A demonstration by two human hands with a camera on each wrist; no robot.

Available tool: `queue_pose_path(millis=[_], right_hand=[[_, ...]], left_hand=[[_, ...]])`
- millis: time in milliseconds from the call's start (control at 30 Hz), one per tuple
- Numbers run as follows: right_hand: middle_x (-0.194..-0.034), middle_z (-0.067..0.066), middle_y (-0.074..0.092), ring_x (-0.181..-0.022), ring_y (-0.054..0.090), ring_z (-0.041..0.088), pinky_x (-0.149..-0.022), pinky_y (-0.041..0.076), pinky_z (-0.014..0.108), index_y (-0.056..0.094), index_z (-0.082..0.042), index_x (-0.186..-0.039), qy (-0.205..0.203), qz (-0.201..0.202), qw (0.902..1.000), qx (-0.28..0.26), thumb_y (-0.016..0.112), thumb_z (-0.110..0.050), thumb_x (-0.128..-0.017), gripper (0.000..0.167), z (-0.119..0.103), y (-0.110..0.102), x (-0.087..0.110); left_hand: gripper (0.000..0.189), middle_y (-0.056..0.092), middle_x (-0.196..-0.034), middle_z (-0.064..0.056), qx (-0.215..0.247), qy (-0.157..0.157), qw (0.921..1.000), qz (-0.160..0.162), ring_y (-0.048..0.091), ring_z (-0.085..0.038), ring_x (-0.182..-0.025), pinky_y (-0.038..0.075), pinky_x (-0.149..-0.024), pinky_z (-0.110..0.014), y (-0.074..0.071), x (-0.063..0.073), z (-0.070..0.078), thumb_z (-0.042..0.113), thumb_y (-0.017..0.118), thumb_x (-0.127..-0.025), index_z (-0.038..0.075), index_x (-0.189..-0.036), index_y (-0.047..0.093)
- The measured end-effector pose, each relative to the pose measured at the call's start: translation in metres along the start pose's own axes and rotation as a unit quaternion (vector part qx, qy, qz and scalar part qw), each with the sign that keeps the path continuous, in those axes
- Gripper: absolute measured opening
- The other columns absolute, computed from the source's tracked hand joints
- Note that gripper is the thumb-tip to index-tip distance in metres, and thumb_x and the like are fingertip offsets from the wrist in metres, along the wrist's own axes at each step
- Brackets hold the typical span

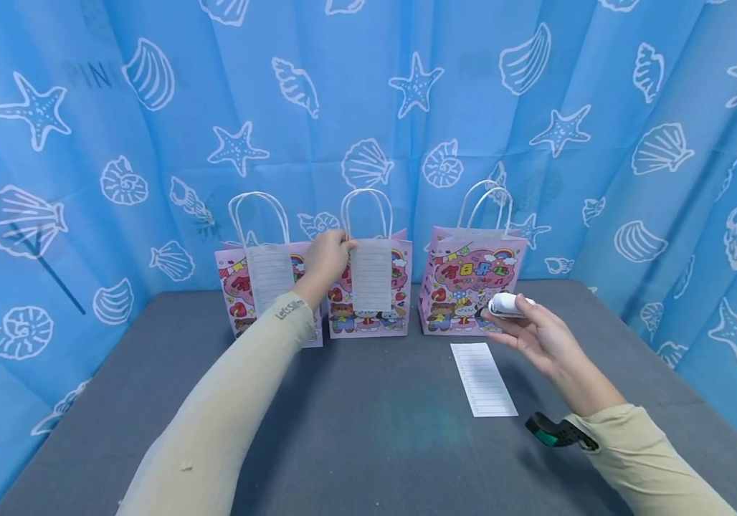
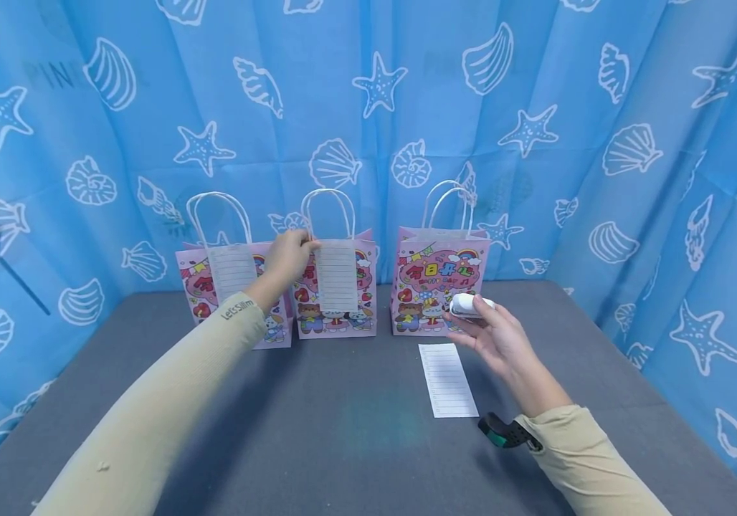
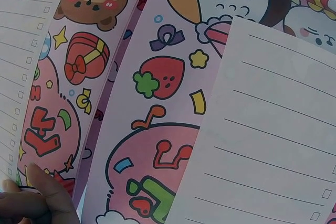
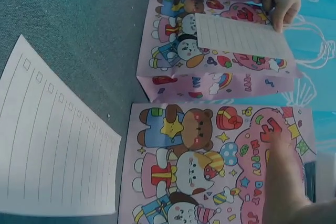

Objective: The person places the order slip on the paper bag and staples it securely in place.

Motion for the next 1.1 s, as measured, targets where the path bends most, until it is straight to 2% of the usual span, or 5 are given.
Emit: queue_pose_path(millis=[167, 233, 400, 500, 1100], right_hand=[[-0.128, 0.017, 0.038, -0.094, 0.067, 0.024, -0.107, 0.031, 0.041, 0.024, -0.008, -0.137, 0.014, 0.013, 0.9997, -0.018, 0.041, -0.027, -0.104, 0.041, 0.002, 0.007, -0.003], [-0.129, 0.017, 0.031, -0.095, 0.066, 0.023, -0.107, 0.035, 0.037, 0.025, -0.007, -0.136, 0.009, 0.022, 0.9997, 0.0, 0.042, -0.023, -0.104, 0.039, 0.002, 0.01, -0.005], [-0.107, 0.01, 0.056, -0.089, 0.067, 0.02, -0.083, 0.052, 0.031, 0.046, -0.006, -0.116, 0.003, 0.05, 0.9984, 0.026, 0.053, -0.01, -0.1, 0.018, 0.003, 0.012, -0.004], [-0.095, 0.005, 0.065, -0.088, 0.068, 0.018, -0.082, 0.053, 0.03, 0.052, -0.01, -0.109, 0.006, 0.064, 0.9976, 0.023, 0.057, -0.009, -0.098, 0.013, 0.004, 0.013, -0.004], [-0.096, -0.002, 0.065, -0.092, 0.064, 0.012, -0.081, 0.046, 0.027, 0.039, -0.011, -0.124, -0.037, 0.054, 0.9966, 0.05, 0.053, -0.015, -0.101, 0.028, 0.001, 0.04, -0.006]], left_hand=[[0.027, 0.059, -0.078, -0.006, -0.002, 0.0, 1.0, -0.001, 0.046, -0.018, -0.063, 0.036, -0.057, -0.028, 0.001, -0.001, 0.0, 0.029, 0.055, -0.1, 0.006, -0.102, 0.068], [0.026, 0.058, -0.077, -0.005, -0.004, 0.002, 1.0, 0.0, 0.046, -0.018, -0.063, 0.036, -0.057, -0.027, 0.001, 0.0, 0.0, 0.029, 0.055, -0.1, 0.006, -0.102, 0.068], [0.026, 0.057, -0.076, -0.006, -0.006, 0.006, 1.0, 0.001, 0.046, -0.018, -0.063, 0.035, -0.057, -0.027, 0.0, 0.0, 0.0, 0.028, 0.055, -0.1, 0.005, -0.099, 0.067], [0.027, 0.056, -0.075, -0.006, -0.009, 0.004, 0.9999, 0.003, 0.045, -0.018, -0.063, 0.035, -0.057, -0.027, 0.0, 0.001, 0.0, 0.029, 0.055, -0.1, 0.006, -0.097, 0.067], [0.027, 0.057, -0.076, -0.006, -0.013, 0.007, 0.9999, 0.005, 0.046, -0.019, -0.064, 0.036, -0.057, -0.028, 0.0, 0.0, 0.001, 0.029, 0.055, -0.1, 0.005, -0.098, 0.067]])
Point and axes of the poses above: each hand's wrist, its own x-axis away from the middle knuckle, its own y-axis out of the palm, z = x × y, the point moved 6 cm from there along -x, towards the middle knuckle
